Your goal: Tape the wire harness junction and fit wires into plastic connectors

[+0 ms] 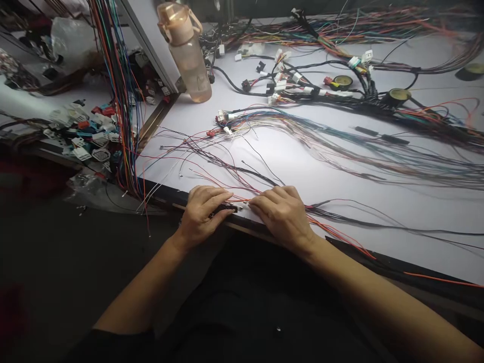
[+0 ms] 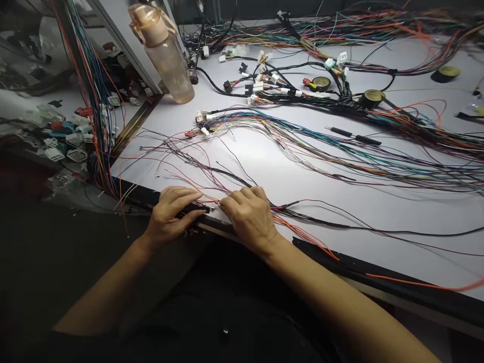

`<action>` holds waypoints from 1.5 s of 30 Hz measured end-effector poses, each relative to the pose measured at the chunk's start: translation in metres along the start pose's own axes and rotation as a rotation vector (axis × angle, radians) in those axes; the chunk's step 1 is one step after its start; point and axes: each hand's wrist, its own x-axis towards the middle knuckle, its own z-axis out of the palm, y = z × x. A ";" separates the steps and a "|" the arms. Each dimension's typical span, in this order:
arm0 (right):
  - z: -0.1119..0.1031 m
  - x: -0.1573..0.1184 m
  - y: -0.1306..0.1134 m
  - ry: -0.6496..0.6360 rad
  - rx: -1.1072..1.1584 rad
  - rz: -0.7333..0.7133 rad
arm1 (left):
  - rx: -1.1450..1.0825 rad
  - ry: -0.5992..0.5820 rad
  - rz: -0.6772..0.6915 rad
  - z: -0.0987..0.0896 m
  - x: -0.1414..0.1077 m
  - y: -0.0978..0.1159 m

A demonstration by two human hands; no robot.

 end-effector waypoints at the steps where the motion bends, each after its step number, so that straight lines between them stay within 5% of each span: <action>1: -0.001 -0.001 0.000 -0.001 0.009 0.004 | 0.012 -0.006 0.000 -0.001 -0.001 -0.001; 8: 0.000 -0.007 0.003 -0.010 0.099 -0.018 | 0.106 -0.179 0.157 0.003 0.014 -0.012; 12: 0.000 -0.008 0.004 0.016 0.137 0.017 | 0.112 -0.260 0.120 0.004 0.020 -0.013; 18: -0.002 -0.006 0.004 0.061 0.198 0.078 | 0.006 -0.179 0.027 0.004 0.020 -0.009; 25: 0.003 -0.005 0.004 0.098 0.159 0.057 | 0.076 -0.271 0.094 -0.009 0.021 -0.012; 45: 0.004 -0.005 0.000 0.058 -0.007 -0.028 | 0.012 -0.346 0.117 -0.002 0.027 -0.025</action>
